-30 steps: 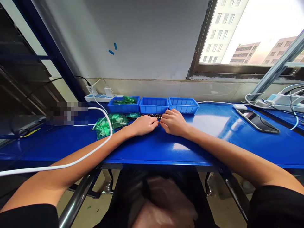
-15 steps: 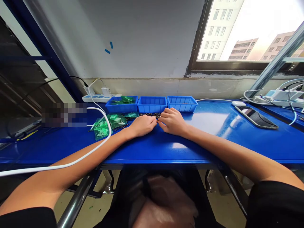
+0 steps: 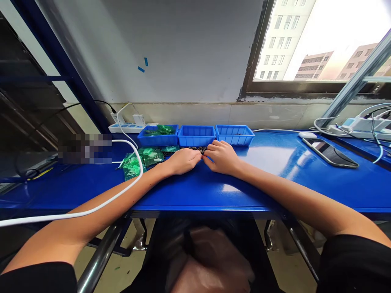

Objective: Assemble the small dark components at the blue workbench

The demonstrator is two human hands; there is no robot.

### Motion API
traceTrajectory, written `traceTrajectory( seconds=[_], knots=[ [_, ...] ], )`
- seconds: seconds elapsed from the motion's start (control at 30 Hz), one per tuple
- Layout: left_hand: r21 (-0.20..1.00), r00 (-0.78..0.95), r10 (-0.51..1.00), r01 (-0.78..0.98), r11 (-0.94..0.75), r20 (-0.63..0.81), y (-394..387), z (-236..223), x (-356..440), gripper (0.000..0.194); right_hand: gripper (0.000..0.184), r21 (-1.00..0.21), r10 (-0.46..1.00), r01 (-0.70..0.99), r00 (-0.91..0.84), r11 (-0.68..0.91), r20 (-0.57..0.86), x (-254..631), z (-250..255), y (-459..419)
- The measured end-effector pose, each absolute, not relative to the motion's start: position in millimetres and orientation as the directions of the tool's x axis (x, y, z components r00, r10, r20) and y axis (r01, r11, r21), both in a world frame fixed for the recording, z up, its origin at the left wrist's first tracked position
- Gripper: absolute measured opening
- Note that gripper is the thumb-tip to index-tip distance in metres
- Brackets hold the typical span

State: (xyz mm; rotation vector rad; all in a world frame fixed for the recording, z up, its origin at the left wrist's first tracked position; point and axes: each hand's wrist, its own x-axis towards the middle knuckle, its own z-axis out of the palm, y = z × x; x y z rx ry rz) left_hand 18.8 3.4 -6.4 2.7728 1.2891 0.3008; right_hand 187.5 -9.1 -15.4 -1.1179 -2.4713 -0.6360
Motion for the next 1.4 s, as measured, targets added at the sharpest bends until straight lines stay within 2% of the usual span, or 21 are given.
traceTrajectory(
  seconds=[0.2, 0.5, 0.67, 0.93, 1.1, 1.3, 1.4],
  knots=[
    [0.163, 0.595, 0.794, 0.778, -0.607, 0.123, 1.3, -5.5, 21.5, 0.032, 0.028, 0.254, 0.582, 0.707, -0.695, 0.660, 0.423, 184.8, -15.1, -11.5],
    [0.199, 0.600, 0.790, 0.765, -0.613, 0.127, 1.2, -3.9, 20.8, 0.032, 0.027, 0.198, 0.667, 0.781, -0.613, 0.592, 0.424, 182.8, -13.7, -13.9],
    [0.270, 0.620, 0.772, 0.726, -0.633, 0.140, 2.5, -6.4, 19.5, 0.031, 0.026, 0.176, 0.680, 0.788, -0.602, 0.590, 0.419, 181.9, -13.3, -15.1],
    [0.334, 0.636, 0.757, 0.687, -0.645, 0.152, 4.6, -7.6, 18.4, 0.028, 0.028, 0.193, 0.618, 0.765, -0.619, 0.614, 0.485, 182.5, -16.7, -13.9],
    [0.350, 0.632, 0.755, 0.677, -0.648, 0.175, 3.6, -6.3, 19.2, 0.031, 0.028, 0.186, 0.637, 0.788, -0.592, 0.587, 0.494, 182.6, -16.9, -12.9],
    [0.331, 0.632, 0.755, 0.685, -0.649, 0.174, 2.9, -4.9, 17.5, 0.033, 0.021, 0.124, 0.662, 0.819, -0.532, 0.560, 0.528, 186.7, -17.5, -9.1],
    [0.326, 0.635, 0.756, 0.689, -0.647, 0.158, 2.6, -3.4, 16.8, 0.034, 0.019, 0.103, 0.644, 0.792, -0.557, 0.602, 0.524, 189.1, -17.1, -6.9]
  ],
)
